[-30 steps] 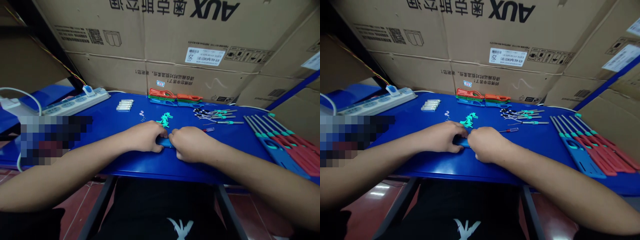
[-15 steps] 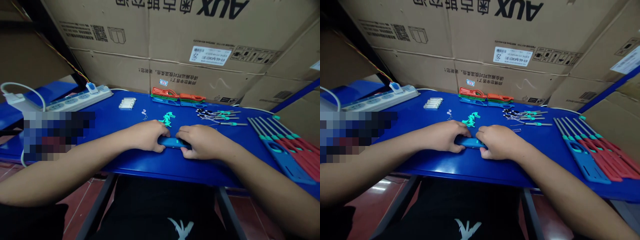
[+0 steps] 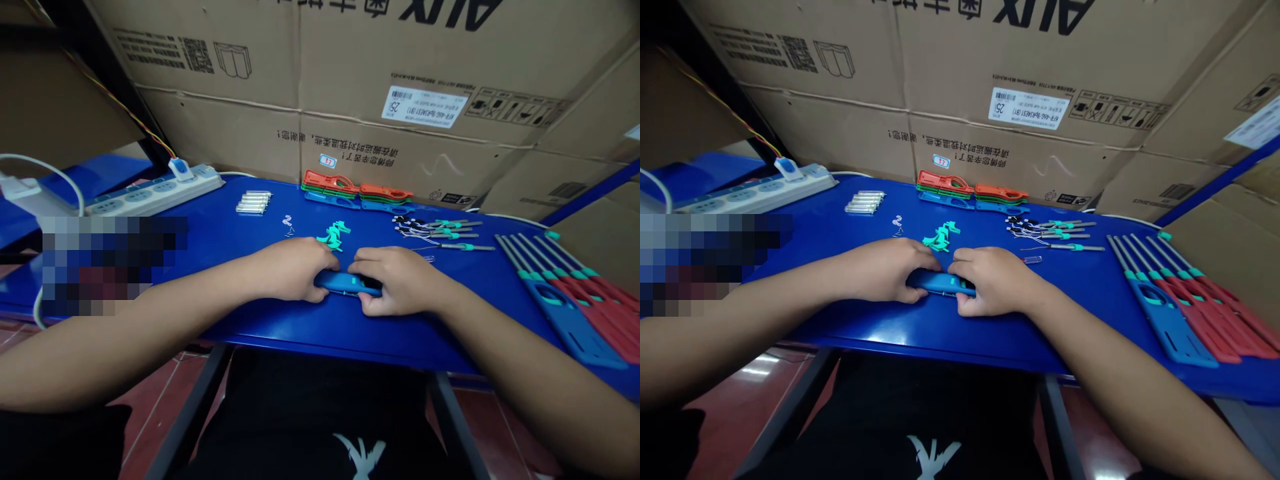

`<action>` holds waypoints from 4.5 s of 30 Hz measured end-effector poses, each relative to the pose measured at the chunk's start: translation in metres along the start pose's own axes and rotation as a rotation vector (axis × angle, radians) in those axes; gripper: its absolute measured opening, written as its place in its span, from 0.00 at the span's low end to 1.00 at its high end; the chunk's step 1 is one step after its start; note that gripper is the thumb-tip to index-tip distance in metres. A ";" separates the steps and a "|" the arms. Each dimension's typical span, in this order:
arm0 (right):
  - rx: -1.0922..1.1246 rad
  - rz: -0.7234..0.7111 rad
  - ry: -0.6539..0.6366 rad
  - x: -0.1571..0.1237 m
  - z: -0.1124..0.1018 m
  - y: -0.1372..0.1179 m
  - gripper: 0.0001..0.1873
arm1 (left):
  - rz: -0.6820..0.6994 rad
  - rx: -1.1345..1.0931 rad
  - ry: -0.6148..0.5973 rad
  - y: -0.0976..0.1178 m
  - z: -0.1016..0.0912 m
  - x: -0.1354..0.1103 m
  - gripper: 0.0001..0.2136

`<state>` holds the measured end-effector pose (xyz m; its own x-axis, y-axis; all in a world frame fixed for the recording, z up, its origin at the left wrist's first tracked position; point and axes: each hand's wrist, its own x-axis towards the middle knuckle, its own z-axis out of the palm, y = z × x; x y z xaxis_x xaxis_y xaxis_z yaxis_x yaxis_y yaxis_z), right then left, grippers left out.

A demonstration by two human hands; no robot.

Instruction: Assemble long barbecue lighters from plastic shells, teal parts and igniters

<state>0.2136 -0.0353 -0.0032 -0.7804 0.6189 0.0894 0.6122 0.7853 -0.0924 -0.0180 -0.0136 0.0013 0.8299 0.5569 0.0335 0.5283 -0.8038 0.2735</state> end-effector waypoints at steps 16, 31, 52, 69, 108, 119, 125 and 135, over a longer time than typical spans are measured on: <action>0.038 -0.021 0.019 0.001 0.003 0.004 0.19 | 0.038 0.006 -0.041 -0.006 0.001 0.003 0.14; 0.057 0.005 -0.038 0.000 -0.009 0.004 0.18 | 0.037 -0.040 -0.050 -0.010 -0.002 0.005 0.13; 0.133 0.052 -0.168 -0.004 -0.016 0.007 0.19 | 0.054 -0.086 -0.048 -0.011 -0.002 0.003 0.15; 0.255 0.115 -0.282 -0.027 -0.042 0.035 0.13 | -0.048 -0.160 -0.149 -0.009 -0.010 0.000 0.11; 0.123 -0.035 -0.070 -0.011 -0.013 0.023 0.15 | -0.119 -0.154 -0.111 -0.006 -0.010 0.000 0.16; 0.134 -0.008 -0.124 -0.005 -0.004 0.026 0.15 | 0.090 0.010 0.148 -0.013 0.005 0.005 0.23; 0.168 0.011 -0.117 -0.006 -0.008 0.030 0.10 | 0.123 0.237 0.190 -0.007 0.011 0.007 0.16; 0.170 -0.022 -0.071 -0.004 -0.002 0.027 0.12 | 0.177 0.088 0.121 -0.014 0.021 0.018 0.15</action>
<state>0.2341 -0.0164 -0.0037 -0.8038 0.5944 0.0231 0.5696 0.7804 -0.2580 -0.0067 0.0036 -0.0224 0.8861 0.4227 0.1903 0.3946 -0.9032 0.1687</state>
